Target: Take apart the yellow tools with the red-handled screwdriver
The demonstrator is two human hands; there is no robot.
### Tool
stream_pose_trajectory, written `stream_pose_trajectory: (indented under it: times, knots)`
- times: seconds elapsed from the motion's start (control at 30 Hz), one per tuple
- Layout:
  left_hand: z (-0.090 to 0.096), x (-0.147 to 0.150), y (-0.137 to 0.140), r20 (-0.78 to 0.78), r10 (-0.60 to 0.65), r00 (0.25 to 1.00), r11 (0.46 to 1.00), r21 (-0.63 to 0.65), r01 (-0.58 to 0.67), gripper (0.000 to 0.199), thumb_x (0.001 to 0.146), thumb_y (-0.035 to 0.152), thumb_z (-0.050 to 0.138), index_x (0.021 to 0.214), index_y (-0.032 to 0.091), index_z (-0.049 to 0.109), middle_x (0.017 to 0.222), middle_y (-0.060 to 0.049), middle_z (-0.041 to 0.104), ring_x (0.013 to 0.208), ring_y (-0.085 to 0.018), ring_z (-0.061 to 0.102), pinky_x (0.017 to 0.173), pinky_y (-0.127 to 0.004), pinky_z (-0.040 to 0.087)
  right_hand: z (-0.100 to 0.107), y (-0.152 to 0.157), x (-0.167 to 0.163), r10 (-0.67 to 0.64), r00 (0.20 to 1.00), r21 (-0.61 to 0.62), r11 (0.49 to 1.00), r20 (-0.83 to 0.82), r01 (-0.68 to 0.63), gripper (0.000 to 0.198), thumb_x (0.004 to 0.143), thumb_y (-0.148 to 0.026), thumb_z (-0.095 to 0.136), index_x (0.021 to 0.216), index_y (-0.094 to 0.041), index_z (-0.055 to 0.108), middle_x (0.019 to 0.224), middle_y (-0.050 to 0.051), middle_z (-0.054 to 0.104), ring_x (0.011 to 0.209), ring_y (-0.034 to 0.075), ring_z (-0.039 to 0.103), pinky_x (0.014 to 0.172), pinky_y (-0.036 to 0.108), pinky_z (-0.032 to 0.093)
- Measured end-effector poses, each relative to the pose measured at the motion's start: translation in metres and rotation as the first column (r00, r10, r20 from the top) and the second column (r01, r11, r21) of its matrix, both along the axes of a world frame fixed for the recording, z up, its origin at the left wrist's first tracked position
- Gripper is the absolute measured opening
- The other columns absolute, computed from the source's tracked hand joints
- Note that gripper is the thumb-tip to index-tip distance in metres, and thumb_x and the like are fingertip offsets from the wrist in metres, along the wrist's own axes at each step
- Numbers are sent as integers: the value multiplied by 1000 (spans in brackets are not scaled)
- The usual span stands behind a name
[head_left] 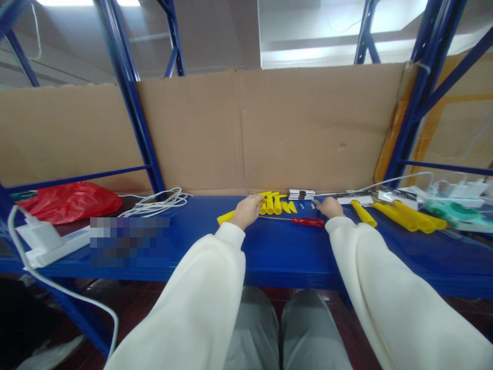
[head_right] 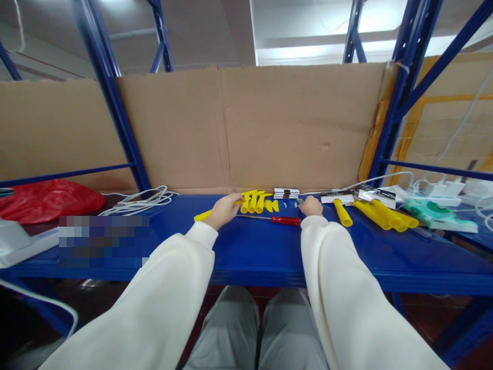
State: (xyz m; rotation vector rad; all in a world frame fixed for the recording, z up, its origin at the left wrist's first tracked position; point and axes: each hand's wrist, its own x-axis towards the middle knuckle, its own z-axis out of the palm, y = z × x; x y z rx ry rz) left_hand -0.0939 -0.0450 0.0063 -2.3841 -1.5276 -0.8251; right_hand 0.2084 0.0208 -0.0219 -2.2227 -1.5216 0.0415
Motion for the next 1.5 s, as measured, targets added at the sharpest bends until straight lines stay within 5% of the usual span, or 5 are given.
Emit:
stream_pose_trajectory:
  times: [1.07,1.5]
  knots:
    - [-1,1,0,-65,-8,998,999,34,10,25,91,10,58,109,20,72,118,-7,74,111,-22,69,98,-33,53,2,-9,-5,-87,995,30,996,-56,89,39,84,-28,66,117,-10,72,111,21,73,110,31,69,85,35,55]
    - [-2,5,1,-218,-134,967,987,57,149,23,90,8,55,99,18,73,112,-10,75,107,-23,70,97,-36,53,4,-14,-7,-119,991,39,992,-54,122,39,84,-25,64,120,-12,71,119,23,70,114,32,67,90,41,53]
